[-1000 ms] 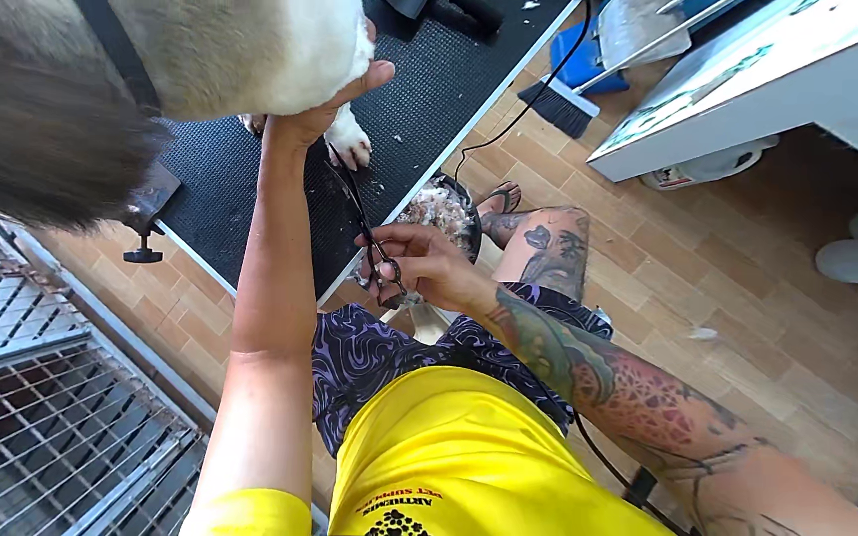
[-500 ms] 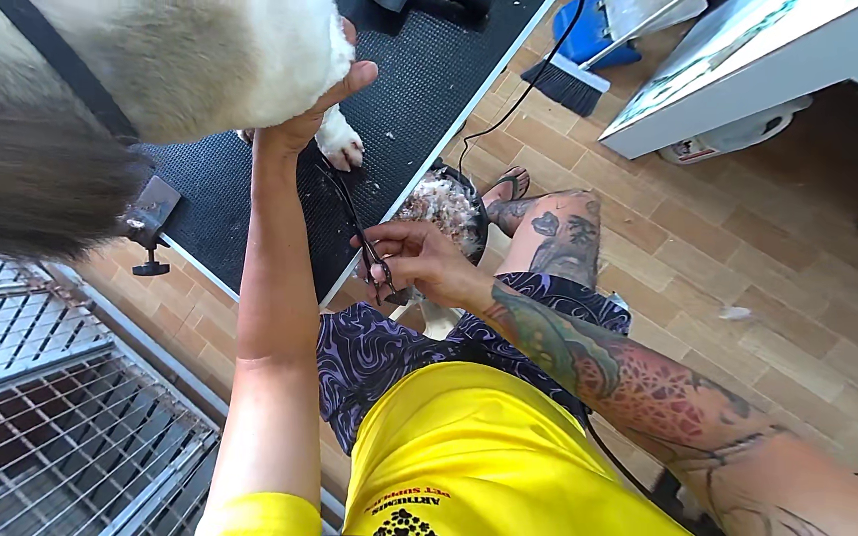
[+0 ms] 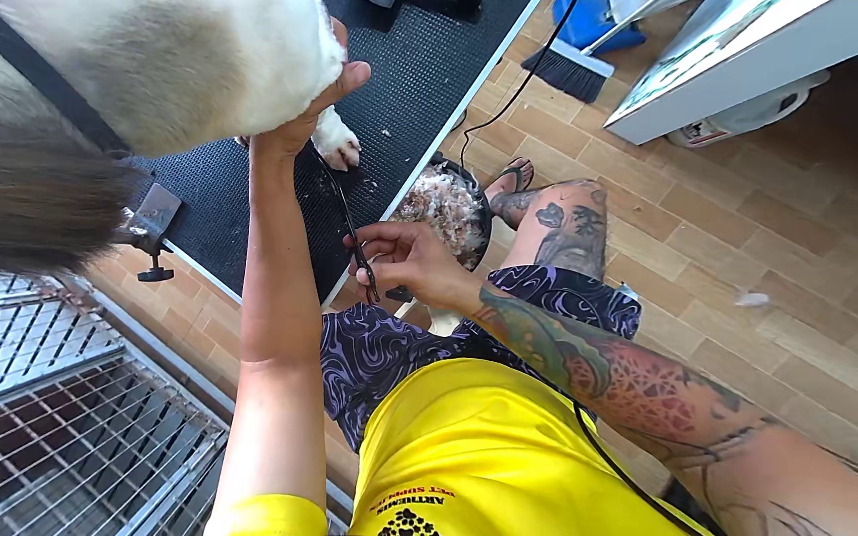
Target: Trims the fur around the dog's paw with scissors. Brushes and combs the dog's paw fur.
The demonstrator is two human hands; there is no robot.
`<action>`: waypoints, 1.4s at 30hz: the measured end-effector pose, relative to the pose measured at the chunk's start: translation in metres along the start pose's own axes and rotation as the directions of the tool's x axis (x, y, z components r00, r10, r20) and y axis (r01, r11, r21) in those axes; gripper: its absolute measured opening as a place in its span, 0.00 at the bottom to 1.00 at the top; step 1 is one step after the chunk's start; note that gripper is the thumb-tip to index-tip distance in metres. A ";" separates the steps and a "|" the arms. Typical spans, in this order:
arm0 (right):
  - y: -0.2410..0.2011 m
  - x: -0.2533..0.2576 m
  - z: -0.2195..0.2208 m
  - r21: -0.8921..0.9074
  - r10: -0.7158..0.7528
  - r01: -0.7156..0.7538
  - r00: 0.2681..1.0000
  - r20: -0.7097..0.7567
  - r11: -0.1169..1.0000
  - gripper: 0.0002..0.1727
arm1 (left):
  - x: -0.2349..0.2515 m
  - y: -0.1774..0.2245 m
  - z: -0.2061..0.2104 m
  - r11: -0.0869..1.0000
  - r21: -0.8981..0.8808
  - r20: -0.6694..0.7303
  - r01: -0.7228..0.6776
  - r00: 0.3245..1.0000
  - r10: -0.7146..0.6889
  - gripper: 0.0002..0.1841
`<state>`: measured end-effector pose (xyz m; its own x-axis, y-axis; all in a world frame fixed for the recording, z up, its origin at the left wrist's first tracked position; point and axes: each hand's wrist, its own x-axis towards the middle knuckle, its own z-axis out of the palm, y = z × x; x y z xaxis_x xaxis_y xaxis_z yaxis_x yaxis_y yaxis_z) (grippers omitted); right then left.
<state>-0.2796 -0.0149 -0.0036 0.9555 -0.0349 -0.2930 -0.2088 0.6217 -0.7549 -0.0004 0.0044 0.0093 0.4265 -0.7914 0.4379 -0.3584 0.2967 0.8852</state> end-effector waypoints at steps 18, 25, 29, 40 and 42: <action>0.004 -0.001 0.006 -0.052 -0.026 0.024 0.999 -0.037 0.998 0.26 | -0.001 -0.004 -0.001 1.000 -0.002 0.015 -0.015 1.000 0.015 0.15; 0.004 -0.001 0.007 -0.053 -0.029 0.027 0.998 -0.049 0.998 0.27 | 0.000 0.001 0.000 1.000 0.002 0.023 -0.017 1.000 0.017 0.15; 0.004 -0.002 0.009 -0.053 -0.027 0.023 0.997 -0.066 0.998 0.26 | 0.000 0.002 0.001 1.000 -0.020 0.017 -0.004 1.000 0.004 0.17; 0.005 -0.002 0.010 -0.062 -0.041 0.036 0.995 -0.087 0.997 0.27 | 0.000 0.002 0.001 1.000 -0.006 0.017 -0.020 1.000 0.020 0.16; 0.006 -0.002 0.010 -0.073 -0.032 0.025 0.996 -0.089 0.997 0.27 | -0.001 0.000 0.000 1.000 -0.008 0.016 -0.019 1.000 0.019 0.16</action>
<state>-0.2806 -0.0036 -0.0015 0.9394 -0.1238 -0.3198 -0.1993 0.5617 -0.8030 -0.0008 0.0048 0.0092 0.4066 -0.7940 0.4520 -0.3594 0.3158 0.8781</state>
